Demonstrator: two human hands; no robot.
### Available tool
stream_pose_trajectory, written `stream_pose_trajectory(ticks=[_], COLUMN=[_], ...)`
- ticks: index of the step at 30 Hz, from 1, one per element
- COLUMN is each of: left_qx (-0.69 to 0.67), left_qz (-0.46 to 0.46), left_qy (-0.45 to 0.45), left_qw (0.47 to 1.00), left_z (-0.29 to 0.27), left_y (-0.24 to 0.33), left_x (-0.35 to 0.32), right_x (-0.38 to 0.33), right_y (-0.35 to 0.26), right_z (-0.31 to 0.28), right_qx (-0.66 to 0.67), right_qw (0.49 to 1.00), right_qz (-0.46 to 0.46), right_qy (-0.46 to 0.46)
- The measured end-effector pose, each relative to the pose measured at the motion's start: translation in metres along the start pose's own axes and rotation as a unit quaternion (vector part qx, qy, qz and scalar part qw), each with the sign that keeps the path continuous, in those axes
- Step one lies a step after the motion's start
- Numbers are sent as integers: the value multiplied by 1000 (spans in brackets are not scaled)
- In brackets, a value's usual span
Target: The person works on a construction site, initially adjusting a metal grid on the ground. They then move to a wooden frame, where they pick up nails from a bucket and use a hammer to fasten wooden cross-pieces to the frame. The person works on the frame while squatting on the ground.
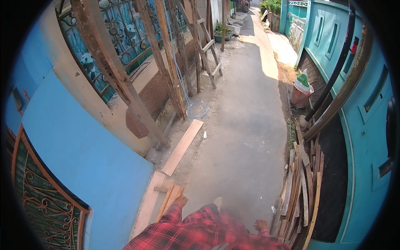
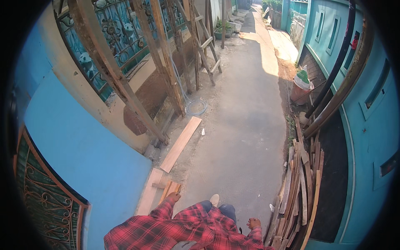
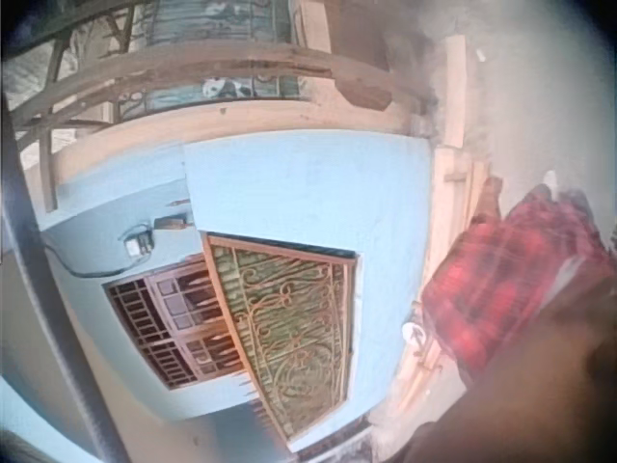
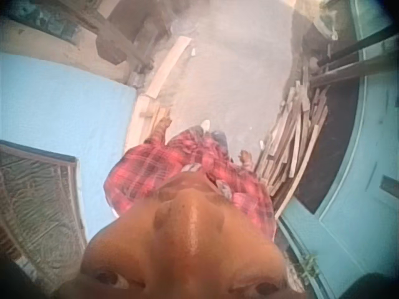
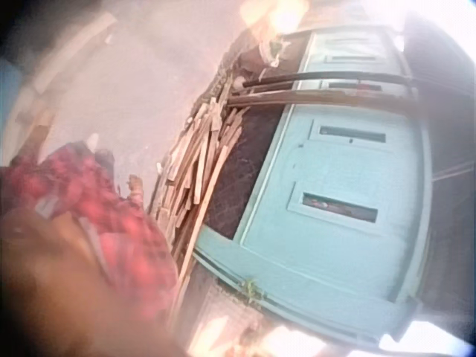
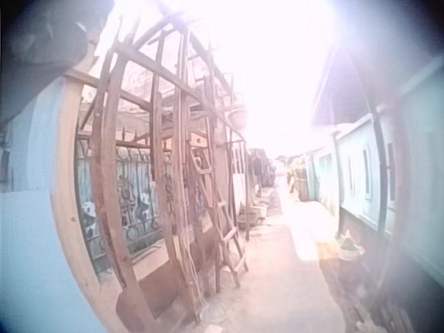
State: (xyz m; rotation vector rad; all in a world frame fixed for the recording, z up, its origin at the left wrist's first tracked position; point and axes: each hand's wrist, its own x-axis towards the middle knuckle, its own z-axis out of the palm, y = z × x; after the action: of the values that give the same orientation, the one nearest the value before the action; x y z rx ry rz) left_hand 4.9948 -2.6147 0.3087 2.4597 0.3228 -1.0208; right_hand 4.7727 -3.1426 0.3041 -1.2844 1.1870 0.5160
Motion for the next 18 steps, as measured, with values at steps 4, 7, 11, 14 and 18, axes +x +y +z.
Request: stream_pose_trajectory(ticks=[4,7,11,14,18], left_qx=[-124,-148,-176,-100,139], left_qz=[278,383,435,286,93], left_qy=[117,139,109,90,-60], left_qw=[945,901,876,949,984], left_z=[-172,-282,-332,-321,-298], left_y=[394,577,735,711,616], left_x=[128,171,274,385,455], right_x=[78,138,242,331,411], right_y=[-94,-201,-326,-565,-875], right_z=[-59,-47,-76,-76,-38], right_qx=[-200,-117,-409,-711,-136], right_qw=[963,991,889,664,971], right_qz=[-180,-55,-96,-204,-198], right_qy=[1,40,184,-109,10])
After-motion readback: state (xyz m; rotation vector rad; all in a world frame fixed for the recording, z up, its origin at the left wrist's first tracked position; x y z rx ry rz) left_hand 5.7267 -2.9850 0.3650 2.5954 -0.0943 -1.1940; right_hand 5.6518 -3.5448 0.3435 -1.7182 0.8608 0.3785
